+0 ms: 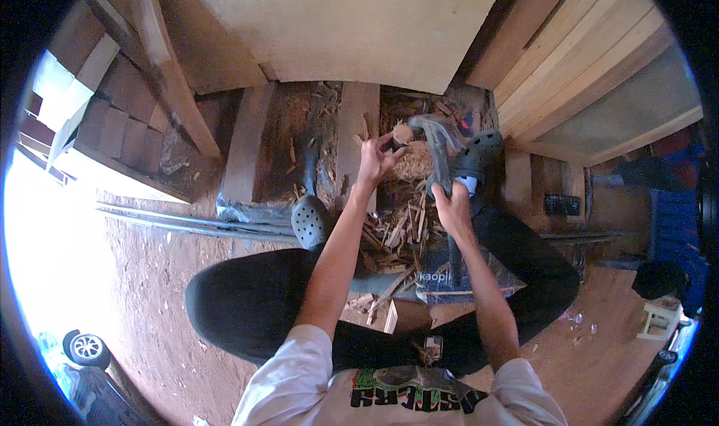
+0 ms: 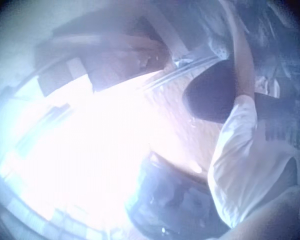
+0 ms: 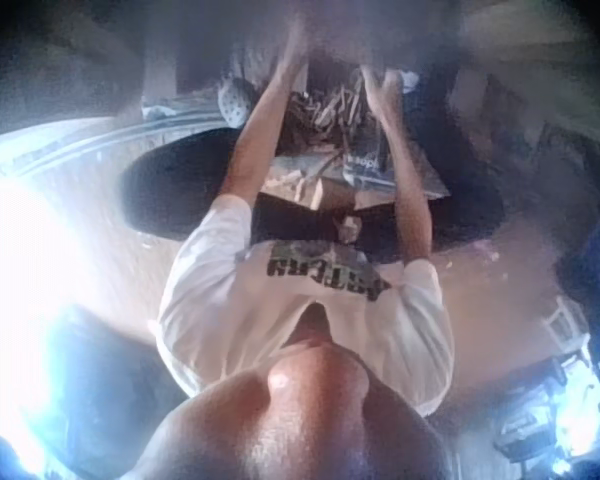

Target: The person sits on the floor and uses a hammer to repeatedly strike a small piece of wood held in their left hand, chipping away at it to shape it. The person occasionally adjusts the wood's position while continuing to strike it.

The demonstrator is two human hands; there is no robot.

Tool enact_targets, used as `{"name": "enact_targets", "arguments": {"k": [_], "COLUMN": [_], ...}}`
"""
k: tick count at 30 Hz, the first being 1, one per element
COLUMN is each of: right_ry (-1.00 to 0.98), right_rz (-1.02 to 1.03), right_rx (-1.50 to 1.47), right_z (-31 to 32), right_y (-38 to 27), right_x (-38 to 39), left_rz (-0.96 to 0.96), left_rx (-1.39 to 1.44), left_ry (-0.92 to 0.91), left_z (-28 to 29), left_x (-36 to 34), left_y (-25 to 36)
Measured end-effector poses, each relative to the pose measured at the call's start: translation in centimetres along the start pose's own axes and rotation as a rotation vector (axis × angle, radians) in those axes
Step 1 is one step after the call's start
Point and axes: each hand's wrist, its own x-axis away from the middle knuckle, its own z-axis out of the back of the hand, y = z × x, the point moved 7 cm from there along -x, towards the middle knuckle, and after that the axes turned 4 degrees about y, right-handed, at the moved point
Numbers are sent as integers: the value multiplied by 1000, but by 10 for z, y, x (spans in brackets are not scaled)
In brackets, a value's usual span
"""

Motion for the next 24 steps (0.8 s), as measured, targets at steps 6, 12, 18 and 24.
{"name": "enact_targets", "arguments": {"k": [6,12,18,24], "right_ry": [11,12,-1,-58], "right_rz": [-385,-698,-743,-641], "right_rx": [-378,-541,-465,-380], "right_z": [0,-12,-21,-28], "right_y": [45,74,81,81], "right_x": [48,74,83,76], "left_rz": [-55,-21,38,-118], "left_rx": [69,43,-11,-47], "left_ry": [129,-110,-150,-103], "left_z": [-8,-40,-50,-46], "left_x": [-6,-31,-45,-86], "left_y": [15,1,-17,-5]}}
